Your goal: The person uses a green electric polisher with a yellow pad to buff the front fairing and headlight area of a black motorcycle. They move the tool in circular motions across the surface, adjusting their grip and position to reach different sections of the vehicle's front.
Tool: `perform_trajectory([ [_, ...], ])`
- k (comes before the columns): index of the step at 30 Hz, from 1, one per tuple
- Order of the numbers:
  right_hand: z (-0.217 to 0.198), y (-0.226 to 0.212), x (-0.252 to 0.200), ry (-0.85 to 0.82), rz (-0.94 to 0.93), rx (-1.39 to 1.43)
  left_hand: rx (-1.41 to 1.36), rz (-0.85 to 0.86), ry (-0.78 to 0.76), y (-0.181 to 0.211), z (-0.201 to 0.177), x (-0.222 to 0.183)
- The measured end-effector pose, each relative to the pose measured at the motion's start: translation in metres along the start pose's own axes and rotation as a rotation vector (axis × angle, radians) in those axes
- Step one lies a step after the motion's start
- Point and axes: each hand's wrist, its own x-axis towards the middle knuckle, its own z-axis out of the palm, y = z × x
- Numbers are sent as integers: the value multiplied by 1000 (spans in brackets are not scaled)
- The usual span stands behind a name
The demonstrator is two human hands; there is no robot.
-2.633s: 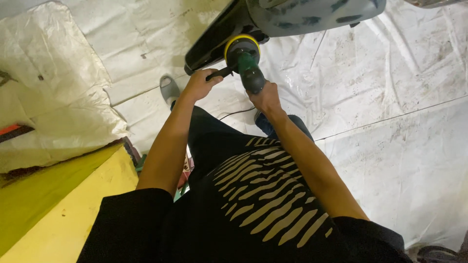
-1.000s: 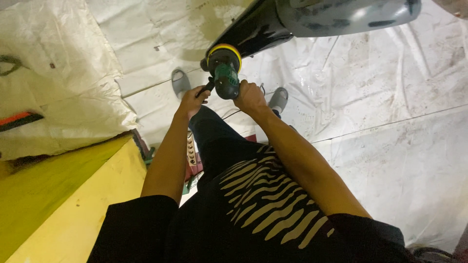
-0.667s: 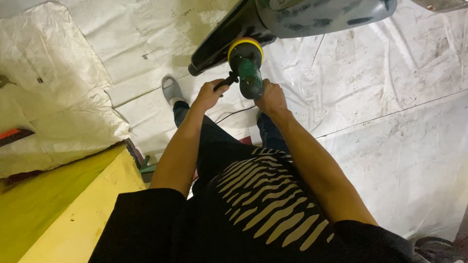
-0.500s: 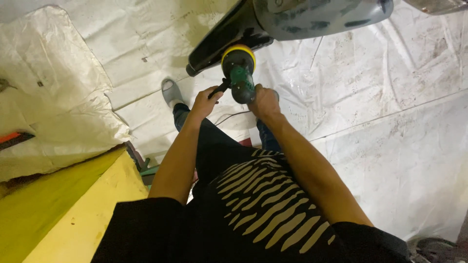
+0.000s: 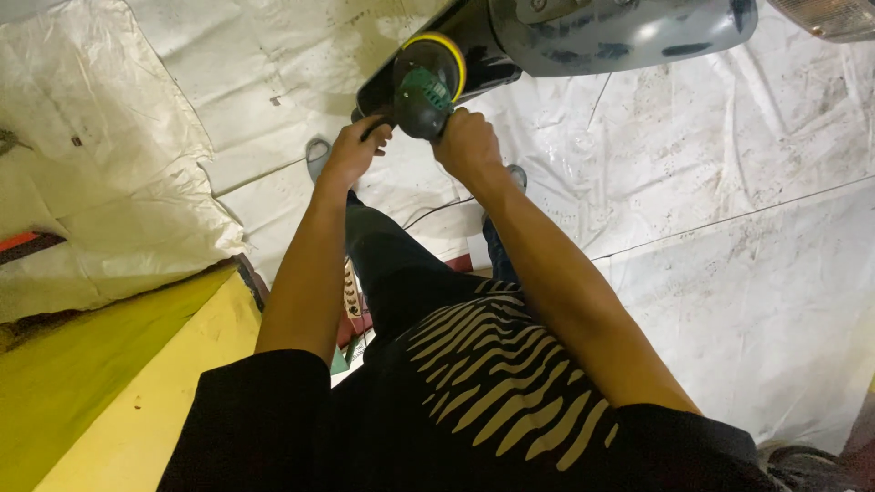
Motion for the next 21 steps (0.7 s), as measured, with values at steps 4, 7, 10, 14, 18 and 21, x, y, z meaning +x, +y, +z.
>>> perform_trajectory([
  [4,2,-27,-1,-34,-22,-45,-47,-31,-15,-23,-19,-4],
  [7,11,-39,-2,-72,-42,9,-89,-75,-30,-43,-30,-10],
  [10,19,-48,-2,-110,-82,-21,-104,-102,-10,-59,-37,-16],
  [14,11,-45,-20,-162,-127,50,-92,-102,19,-75,-39,-35],
  [18,3,-15,-43,-221,-107,176,-28,-30,66,-86,-16,-61],
  [21,-34,18,-84,-159,-136,345,169,-29,80,-43,22,-92],
])
